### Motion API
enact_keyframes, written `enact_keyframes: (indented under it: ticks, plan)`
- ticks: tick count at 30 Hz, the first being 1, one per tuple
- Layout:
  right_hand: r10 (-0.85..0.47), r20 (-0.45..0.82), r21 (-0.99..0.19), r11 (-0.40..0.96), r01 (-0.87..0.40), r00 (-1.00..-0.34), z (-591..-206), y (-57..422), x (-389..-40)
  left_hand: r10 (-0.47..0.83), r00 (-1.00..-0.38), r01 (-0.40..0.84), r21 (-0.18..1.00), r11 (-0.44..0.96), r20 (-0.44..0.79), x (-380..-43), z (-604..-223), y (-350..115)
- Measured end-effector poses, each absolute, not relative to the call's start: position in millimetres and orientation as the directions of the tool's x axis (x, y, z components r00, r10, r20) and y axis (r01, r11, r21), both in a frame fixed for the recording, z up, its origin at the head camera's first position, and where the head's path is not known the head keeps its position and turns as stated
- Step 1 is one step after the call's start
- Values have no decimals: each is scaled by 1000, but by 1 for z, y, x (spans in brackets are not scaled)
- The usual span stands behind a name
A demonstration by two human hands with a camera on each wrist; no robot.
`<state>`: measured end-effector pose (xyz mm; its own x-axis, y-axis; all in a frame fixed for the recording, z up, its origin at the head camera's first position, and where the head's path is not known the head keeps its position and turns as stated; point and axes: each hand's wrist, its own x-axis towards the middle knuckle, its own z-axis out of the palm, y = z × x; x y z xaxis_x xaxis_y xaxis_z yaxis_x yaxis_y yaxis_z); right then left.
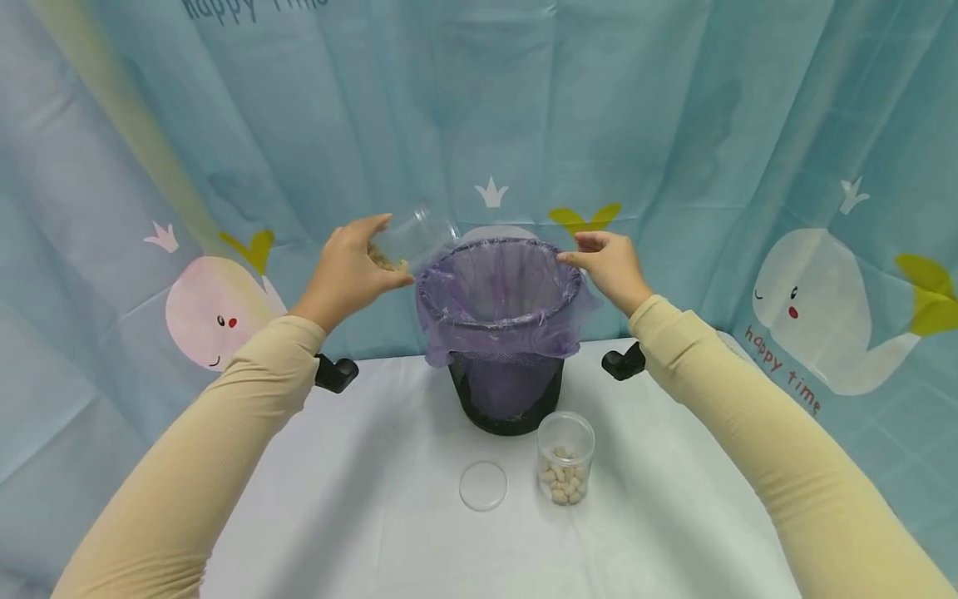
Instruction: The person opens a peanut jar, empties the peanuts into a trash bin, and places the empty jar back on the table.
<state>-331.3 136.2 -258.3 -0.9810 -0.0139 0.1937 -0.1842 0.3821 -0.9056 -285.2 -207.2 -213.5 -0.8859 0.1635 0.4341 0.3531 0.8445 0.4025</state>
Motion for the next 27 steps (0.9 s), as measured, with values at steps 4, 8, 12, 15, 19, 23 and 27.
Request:
enact_keyframes:
  ticks: [4,8,12,15,19,23,27]
  plan:
    - [-11,184,-906,385,-174,-983,-263,137,-338,176,-885,361,399,843,430,-290,-208,-202]
    - [-7,175,-908,386,-164,-985,-268,137,-343,180,-888,360,397,845,423,-293,-205,-197]
    - [-1,172,-910,382,-159,-985,-271,137,-346,179,-888,357,390,849,423,-294,-202,-193]
    - [11,172,-912,380,-155,-985,-272,137,-347,181,-888,358,388,849,423,-296,-201,-191]
    - [29,162,-915,378,-139,-986,-273,135,-349,180,-888,361,400,843,423,-300,-202,-190]
    - [33,143,-914,388,-120,-989,-275,132,-351,168,-895,351,418,838,414,-304,-207,-191]
    - [27,141,-902,415,-117,-990,-277,129,-352,168,-895,354,432,829,413,-306,-212,-191]
